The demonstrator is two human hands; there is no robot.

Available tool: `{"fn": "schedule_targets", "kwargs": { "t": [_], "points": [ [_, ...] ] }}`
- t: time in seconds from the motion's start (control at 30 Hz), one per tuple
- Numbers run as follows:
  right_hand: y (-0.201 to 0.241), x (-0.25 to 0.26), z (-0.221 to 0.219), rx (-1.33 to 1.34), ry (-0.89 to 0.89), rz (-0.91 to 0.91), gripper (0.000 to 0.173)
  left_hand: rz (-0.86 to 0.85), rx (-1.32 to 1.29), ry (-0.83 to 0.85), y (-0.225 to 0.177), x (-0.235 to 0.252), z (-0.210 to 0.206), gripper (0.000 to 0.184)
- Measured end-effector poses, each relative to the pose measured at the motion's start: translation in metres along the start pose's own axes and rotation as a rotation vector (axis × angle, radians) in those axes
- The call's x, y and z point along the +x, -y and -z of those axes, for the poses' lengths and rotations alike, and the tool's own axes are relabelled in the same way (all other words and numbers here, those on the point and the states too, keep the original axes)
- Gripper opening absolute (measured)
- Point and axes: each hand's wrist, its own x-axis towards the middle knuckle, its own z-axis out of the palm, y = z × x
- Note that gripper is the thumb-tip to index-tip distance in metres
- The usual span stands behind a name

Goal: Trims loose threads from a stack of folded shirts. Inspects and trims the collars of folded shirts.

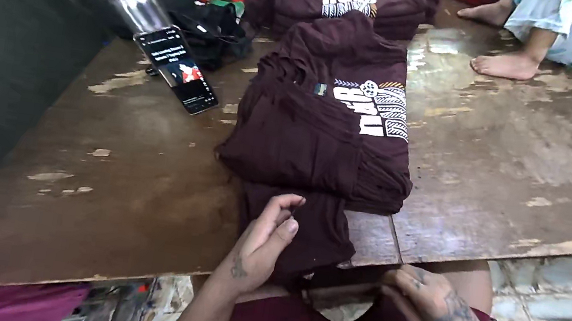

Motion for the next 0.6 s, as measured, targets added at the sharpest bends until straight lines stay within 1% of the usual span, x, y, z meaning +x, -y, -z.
{"fn": "schedule_targets", "kwargs": {
  "t": [0.07,0.1,0.17,0.23,0.27,0.33,0.37,0.47,0.53,0.6],
  "points": [
    [0.01,0.022,0.001,0.035,-0.074,-0.02,0.029,-0.039,-0.091,-0.057,-0.008,0.008,-0.013,0.034],
    [0.014,0.035,-0.002,0.048,-0.112,-0.034,0.031,-0.029,-0.133,-0.074,-0.01,0.012,-0.021,0.032],
    [0.02,0.054,-0.015,0.052,-0.139,-0.072,0.034,0.02,-0.154,-0.059,-0.007,0.017,-0.034,0.035],
    [0.019,0.064,-0.03,0.027,-0.14,-0.076,0.036,0.041,-0.087,-0.014,-0.002,0.017,-0.042,0.037],
    [0.018,0.065,-0.037,0.002,-0.153,-0.064,0.033,0.025,-0.05,0.002,0.0,0.015,-0.043,0.038],
    [0.015,0.064,-0.042,-0.016,-0.176,-0.027,0.023,-0.022,-0.004,0.037,0.001,0.009,-0.041,0.041],
    [0.013,0.061,-0.041,0.005,-0.179,0.001,0.019,-0.035,0.017,0.05,0.001,0.006,-0.038,0.042],
    [0.008,0.051,-0.03,0.09,-0.148,0.062,0.021,-0.037,0.134,0.102,0.003,-0.003,-0.027,0.044],
    [0.007,0.047,-0.024,0.11,-0.13,0.078,0.021,-0.047,0.22,0.13,0.003,-0.009,-0.022,0.044],
    [0.007,0.047,-0.025,0.121,-0.157,0.082,0.018,-0.086,0.296,0.156,0.002,-0.013,-0.02,0.041]
  ]
}}
